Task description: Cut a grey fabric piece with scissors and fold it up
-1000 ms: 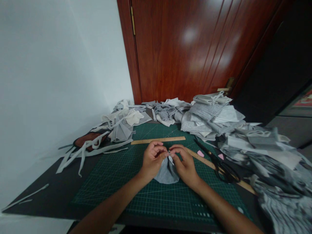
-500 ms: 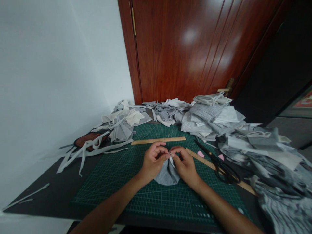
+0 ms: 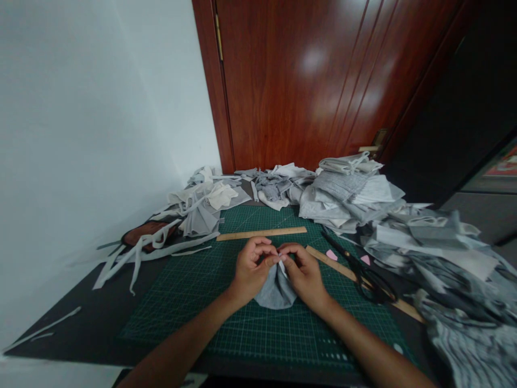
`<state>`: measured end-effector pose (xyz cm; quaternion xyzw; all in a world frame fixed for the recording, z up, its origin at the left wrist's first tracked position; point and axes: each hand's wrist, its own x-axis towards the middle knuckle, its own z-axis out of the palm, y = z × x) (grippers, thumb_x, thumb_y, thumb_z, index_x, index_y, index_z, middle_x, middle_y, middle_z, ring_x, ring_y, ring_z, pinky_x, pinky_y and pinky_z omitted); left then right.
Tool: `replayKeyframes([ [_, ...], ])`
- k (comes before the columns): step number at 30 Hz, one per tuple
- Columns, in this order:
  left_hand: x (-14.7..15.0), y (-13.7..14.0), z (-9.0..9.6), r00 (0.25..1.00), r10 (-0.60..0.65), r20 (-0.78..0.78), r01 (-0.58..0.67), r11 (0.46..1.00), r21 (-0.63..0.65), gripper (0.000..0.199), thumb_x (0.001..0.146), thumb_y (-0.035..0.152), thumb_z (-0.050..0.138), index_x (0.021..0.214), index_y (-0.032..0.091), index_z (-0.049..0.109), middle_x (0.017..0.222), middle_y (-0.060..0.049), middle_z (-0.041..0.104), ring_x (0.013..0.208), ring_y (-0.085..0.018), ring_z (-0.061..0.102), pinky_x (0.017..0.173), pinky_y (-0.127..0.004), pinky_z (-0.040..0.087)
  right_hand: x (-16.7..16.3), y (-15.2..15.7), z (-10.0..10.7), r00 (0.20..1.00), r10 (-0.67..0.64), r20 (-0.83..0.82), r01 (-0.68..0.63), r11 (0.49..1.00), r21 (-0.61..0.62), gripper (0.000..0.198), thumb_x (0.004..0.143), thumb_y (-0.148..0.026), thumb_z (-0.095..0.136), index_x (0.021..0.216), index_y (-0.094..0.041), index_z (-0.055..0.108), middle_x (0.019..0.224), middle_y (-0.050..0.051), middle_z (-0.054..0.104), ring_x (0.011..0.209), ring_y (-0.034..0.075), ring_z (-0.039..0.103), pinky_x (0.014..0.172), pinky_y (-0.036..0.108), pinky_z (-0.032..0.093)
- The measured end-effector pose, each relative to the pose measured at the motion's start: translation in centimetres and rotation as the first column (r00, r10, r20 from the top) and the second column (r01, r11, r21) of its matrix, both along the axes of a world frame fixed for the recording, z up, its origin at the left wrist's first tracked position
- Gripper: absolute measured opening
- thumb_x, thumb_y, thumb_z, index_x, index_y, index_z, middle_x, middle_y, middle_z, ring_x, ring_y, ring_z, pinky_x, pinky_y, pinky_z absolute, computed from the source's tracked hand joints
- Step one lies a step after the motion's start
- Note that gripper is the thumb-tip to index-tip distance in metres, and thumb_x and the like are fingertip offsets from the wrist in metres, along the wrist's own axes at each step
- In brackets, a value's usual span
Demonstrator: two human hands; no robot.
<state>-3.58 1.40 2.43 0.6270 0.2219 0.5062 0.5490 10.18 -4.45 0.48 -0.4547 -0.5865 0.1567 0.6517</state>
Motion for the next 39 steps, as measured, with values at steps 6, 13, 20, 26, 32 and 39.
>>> replayKeyframes([
  [6, 0.3, 0.2, 0.0, 0.994, -0.074, 0.077, 0.088, 0.976, -0.198, 0.038, 0.07, 0.035, 0.085, 0.094, 0.017, 0.062, 0.075, 0.0, 0.068, 0.068, -0.013, 0.064, 0.065, -0.023, 0.049, 0.2, -0.4, 0.4, 0.983, -0.065, 0.17, 0.049, 0.994, 0.1, 0.013, 0.099, -0.019, 0.052, 0.094, -0.025, 0.063, 0.091, 0.004, 0.067, 0.086, 0.02, 0.064, 0.075, 0.034, 0.051],
  [13, 0.2, 0.7, -0.1, 0.97, -0.218, 0.109, 0.244, 0.871, -0.426, 0.033, 0.063, 0.033, 0.09, 0.083, 0.014, 0.073, 0.076, -0.003, 0.071, 0.067, -0.012, 0.062, 0.067, -0.024, 0.048, 0.6, -0.5, 0.6, 0.967, -0.075, 0.243, 0.032, 0.984, 0.174, 0.018, 0.099, -0.013, 0.051, 0.097, -0.026, 0.063, 0.093, 0.004, 0.066, 0.088, 0.02, 0.063, 0.077, 0.035, 0.051],
  [20, 0.0, 0.7, 0.1, 0.975, -0.219, -0.042, 0.199, 0.94, -0.278, 0.033, 0.067, 0.041, 0.088, 0.078, 0.013, 0.076, 0.074, -0.005, 0.072, 0.067, -0.014, 0.062, 0.066, -0.025, 0.047, 0.9, -0.6, 0.3, 0.948, -0.113, 0.299, 0.05, 0.976, 0.21, 0.022, 0.097, -0.01, 0.05, 0.102, -0.026, 0.064, 0.101, 0.005, 0.065, 0.094, 0.022, 0.063, 0.08, 0.038, 0.052],
  [26, 0.3, 0.5, -0.4, 0.992, -0.12, -0.042, 0.107, 0.966, -0.234, 0.029, 0.07, 0.04, 0.085, 0.076, 0.013, 0.074, 0.071, -0.003, 0.07, 0.064, -0.013, 0.059, 0.063, -0.024, 0.045, 0.7, -0.5, 0.3, 0.954, -0.13, 0.27, 0.076, 0.977, 0.201, 0.02, 0.097, -0.01, 0.053, 0.099, -0.026, 0.065, 0.101, 0.005, 0.067, 0.094, 0.021, 0.065, 0.081, 0.037, 0.052],
  [32, 0.6, 0.5, -0.9, 0.994, -0.109, -0.022, 0.099, 0.953, -0.287, 0.032, 0.069, 0.042, 0.084, 0.077, 0.013, 0.073, 0.07, -0.003, 0.068, 0.063, -0.012, 0.057, 0.061, -0.022, 0.044, 0.4, 0.0, -0.5, 0.968, -0.179, 0.175, 0.153, 0.976, 0.153, 0.014, 0.096, -0.016, 0.059, 0.104, -0.026, 0.063, 0.099, 0.004, 0.068, 0.094, 0.022, 0.066, 0.083, 0.037, 0.053],
  [39, 0.5, 0.4, -1.0, 0.994, -0.099, -0.047, 0.087, 0.973, -0.215, 0.031, 0.075, 0.042, 0.081, 0.078, 0.013, 0.071, 0.071, -0.002, 0.067, 0.064, -0.012, 0.057, 0.062, -0.022, 0.043, 0.5, -0.2, -0.4, 0.937, -0.247, 0.247, 0.214, 0.965, 0.153, 0.008, 0.096, -0.018, 0.059, 0.098, -0.025, 0.062, 0.094, 0.003, 0.064, 0.09, 0.022, 0.061, 0.08, 0.037, 0.05],
])
